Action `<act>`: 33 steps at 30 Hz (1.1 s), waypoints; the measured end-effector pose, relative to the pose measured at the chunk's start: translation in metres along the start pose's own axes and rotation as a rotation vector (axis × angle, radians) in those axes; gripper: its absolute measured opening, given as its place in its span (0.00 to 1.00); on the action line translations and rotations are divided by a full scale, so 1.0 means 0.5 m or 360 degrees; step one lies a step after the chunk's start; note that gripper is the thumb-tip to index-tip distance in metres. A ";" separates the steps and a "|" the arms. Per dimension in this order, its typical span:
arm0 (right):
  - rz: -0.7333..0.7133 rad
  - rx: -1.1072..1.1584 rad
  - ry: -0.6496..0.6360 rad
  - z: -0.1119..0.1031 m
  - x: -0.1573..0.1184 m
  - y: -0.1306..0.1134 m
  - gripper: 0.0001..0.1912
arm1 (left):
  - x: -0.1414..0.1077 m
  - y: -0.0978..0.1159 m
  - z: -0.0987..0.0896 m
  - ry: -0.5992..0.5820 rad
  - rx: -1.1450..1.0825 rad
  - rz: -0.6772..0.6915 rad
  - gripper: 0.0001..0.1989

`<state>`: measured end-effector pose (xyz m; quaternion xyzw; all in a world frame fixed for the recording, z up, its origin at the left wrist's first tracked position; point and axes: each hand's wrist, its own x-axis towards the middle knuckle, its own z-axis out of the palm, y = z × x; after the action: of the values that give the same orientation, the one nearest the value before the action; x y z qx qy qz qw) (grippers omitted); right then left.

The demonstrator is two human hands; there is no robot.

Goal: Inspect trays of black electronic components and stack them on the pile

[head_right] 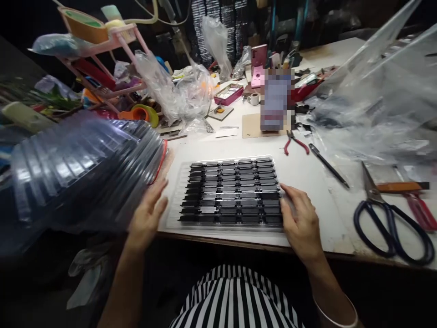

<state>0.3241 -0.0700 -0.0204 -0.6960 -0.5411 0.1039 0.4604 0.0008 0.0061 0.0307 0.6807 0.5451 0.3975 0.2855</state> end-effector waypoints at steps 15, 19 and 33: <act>0.0025 -0.0013 -0.0070 -0.004 -0.005 0.009 0.18 | -0.081 -0.010 0.076 -0.0437 0.1296 0.0305 0.37; 0.0003 -0.0037 -0.0061 -0.005 -0.012 0.009 0.18 | -0.106 0.014 0.084 -0.0613 0.1233 0.0470 0.31; 0.0003 -0.0166 0.0027 0.000 -0.023 0.012 0.19 | -0.028 -0.024 0.071 -0.0444 0.1234 0.0153 0.40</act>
<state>0.3236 -0.0794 -0.0290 -0.7204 -0.5413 0.0700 0.4279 0.0238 -0.0029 -0.0011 0.8098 0.5782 0.0794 0.0602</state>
